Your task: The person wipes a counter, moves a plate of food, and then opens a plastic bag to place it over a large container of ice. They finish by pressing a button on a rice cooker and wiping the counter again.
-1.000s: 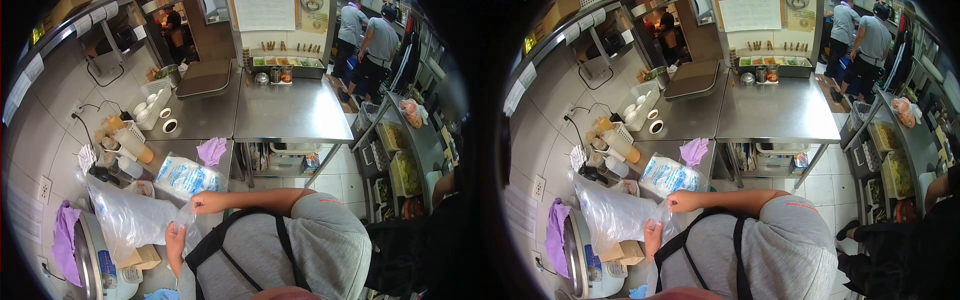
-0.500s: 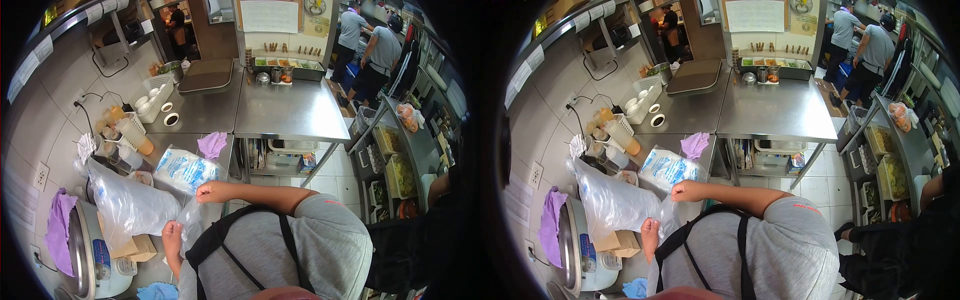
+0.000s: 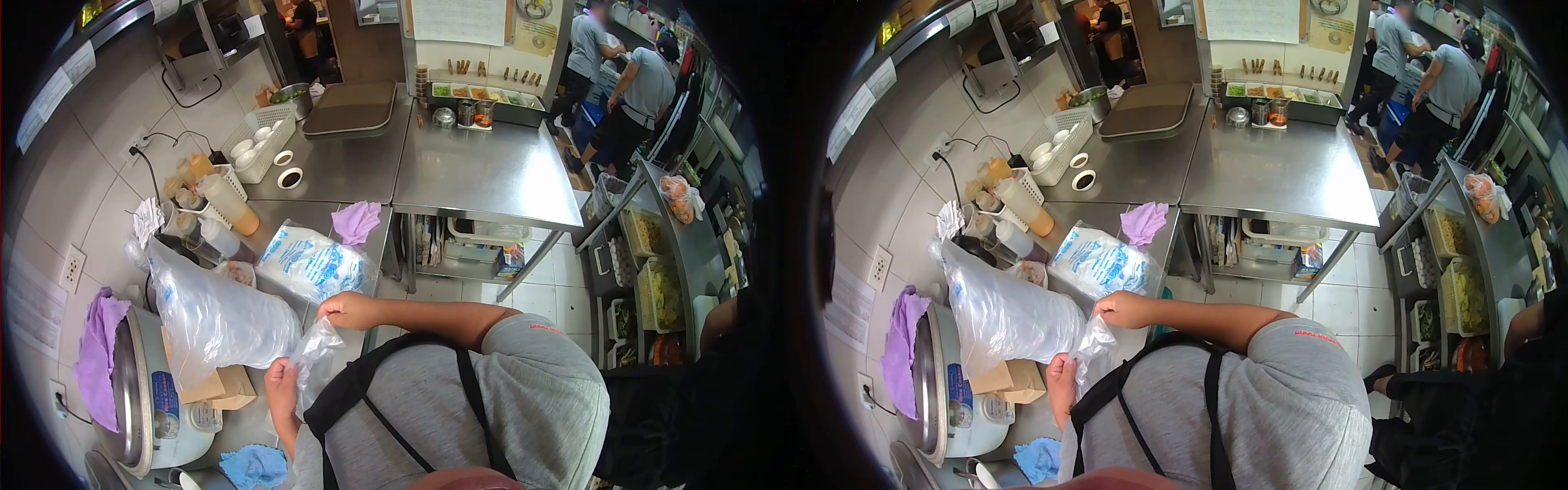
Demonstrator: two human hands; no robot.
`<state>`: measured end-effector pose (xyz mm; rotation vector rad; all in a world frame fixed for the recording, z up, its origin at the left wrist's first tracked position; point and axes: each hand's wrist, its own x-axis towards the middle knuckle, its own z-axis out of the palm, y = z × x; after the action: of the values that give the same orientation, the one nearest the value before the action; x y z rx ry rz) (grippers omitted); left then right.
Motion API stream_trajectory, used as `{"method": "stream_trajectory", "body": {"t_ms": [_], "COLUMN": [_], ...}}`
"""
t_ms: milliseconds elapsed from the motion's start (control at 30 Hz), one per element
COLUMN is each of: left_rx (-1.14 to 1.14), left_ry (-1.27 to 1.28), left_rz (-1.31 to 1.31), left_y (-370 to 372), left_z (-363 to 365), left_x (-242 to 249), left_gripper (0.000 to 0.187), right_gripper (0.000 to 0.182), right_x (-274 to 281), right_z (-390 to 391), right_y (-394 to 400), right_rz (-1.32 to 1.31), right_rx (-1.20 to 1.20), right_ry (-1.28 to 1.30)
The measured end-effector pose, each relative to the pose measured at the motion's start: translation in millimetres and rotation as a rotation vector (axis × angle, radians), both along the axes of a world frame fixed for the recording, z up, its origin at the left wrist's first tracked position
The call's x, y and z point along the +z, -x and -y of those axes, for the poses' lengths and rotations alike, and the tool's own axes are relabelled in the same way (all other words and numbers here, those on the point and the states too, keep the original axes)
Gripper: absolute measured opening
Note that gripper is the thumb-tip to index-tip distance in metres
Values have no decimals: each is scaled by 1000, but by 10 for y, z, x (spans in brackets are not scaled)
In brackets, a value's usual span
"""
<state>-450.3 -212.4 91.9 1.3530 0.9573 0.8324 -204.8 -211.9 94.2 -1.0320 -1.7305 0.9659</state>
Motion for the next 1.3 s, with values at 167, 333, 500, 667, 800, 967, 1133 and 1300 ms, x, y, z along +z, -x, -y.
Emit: {"method": "stream_trajectory", "body": {"t_ms": [167, 333, 500, 667, 800, 967, 1133, 1300], "left_rx": [22, -324, -84, -80, -106, -247, -3, 126], "left_ry": [20, 54, -318, -434, -147, -88, -256, -86], "left_rz": [89, 430, -33, -43, 14, 10, 22, 616], "left_y": [9, 32, -341, -721, -670, -602, -543, -69], "left_z": [27, -7, -114, 16, 28, 39, -34, -227], "left_x": [43, 301, 441, 358, 266, 56, 114, 575], "left_gripper": [9, 34, 24, 26, 20, 12, 5, 15], "right_gripper": [16, 15, 17, 17, 23, 20, 8, 4], "right_x": [50, -3, -66, 191, 65, -13, 90, -56], "right_z": [7, -21, -63, 97, 103, 70, 63, -16], "right_y": [-20, -34, 45, 79, 63, 57, 34, -283], "right_rz": [-30, -94, -115, -248, -326, -381, -133, -19], "right_rx": [32, 54, 218, 312, 272, 206, 112, 112], "right_ry": [108, 29, -95, -103, 71, 138, 89, 116]}}
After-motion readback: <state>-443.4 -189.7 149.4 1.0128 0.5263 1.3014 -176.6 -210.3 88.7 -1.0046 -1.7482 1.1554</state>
